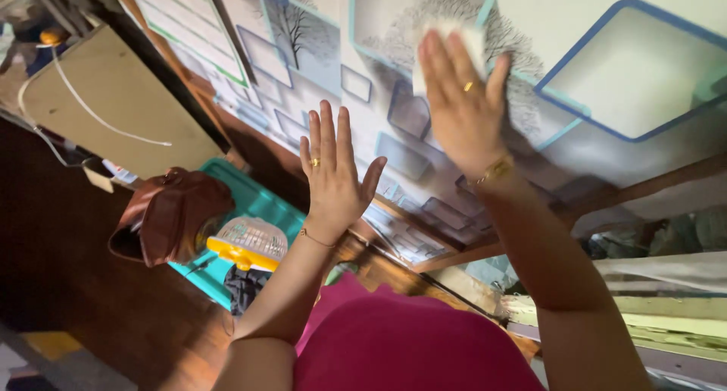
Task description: Cleaning a decorative wall surface using a wet wipe.
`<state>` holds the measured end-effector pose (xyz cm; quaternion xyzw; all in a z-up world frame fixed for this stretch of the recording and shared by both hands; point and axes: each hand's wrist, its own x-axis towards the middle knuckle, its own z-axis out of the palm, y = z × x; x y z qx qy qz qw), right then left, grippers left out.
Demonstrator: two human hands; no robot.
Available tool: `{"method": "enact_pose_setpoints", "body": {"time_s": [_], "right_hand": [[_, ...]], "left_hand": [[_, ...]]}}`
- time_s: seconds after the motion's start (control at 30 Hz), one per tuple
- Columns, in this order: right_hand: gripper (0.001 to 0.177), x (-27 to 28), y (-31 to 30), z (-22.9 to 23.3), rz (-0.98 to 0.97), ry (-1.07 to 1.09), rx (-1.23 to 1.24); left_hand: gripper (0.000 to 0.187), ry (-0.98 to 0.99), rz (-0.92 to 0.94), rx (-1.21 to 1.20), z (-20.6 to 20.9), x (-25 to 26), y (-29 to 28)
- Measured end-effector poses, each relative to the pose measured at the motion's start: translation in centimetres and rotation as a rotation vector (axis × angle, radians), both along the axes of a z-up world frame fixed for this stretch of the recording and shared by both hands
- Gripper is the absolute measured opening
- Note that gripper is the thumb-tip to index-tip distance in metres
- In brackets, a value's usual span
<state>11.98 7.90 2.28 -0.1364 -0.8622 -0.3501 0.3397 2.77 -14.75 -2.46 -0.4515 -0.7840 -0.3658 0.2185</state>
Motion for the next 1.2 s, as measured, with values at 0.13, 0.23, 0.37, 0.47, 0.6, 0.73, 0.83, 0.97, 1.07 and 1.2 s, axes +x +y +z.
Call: {"method": "enact_pose_setpoints", "body": {"time_s": [0.13,0.23,0.37,0.47,0.6,0.73,0.83,0.97,1.07,1.2], "right_hand": [[0.047,2.8,-0.6,-3.1,-0.033,-0.031,0.114],[0.043,5.1,1.2,-2.9,-0.08,0.059,0.095],[0.047,4.9,5.1,0.9,-0.256,0.321,0.195],[0.046,2.0,3.0,6.8,0.001,0.37,-0.17],[0.06,-1.6,-0.1,8.4,0.028,0.217,-0.21],[0.05,-3.8,-0.8,3.5,-0.001,0.16,0.01],[0.05,-2.4,0.0,-0.5,-0.068,0.09,0.117],[0.048,1.8,0.2,-1.2,-0.179,0.087,0.083],[0.053,2.7,2.3,1.4,-0.201,0.215,0.07],[0.051,0.1,1.3,7.7,-0.253,0.271,0.164]], "left_hand": [[0.094,-0.004,0.015,-0.017,0.0,0.0,-0.5],[0.095,-0.007,0.005,-0.026,-0.1,-0.2,-0.6],[0.095,-0.036,-0.012,-0.048,-0.1,-0.3,-0.6],[0.096,-0.027,-0.029,-0.051,-0.4,-0.5,-0.5],[0.096,-0.039,-0.034,-0.058,0.3,-0.7,-0.5],[0.095,-0.036,-0.034,-0.059,0.6,-1.0,-0.7],[0.094,-0.032,-0.045,-0.058,0.4,-1.5,-0.5],[0.092,-0.013,-0.073,-0.056,0.4,-2.2,-0.3],[0.094,0.007,-0.079,-0.046,0.3,-2.8,-0.3],[0.095,-0.038,-0.078,-0.06,0.4,-3.3,-0.7]]}}
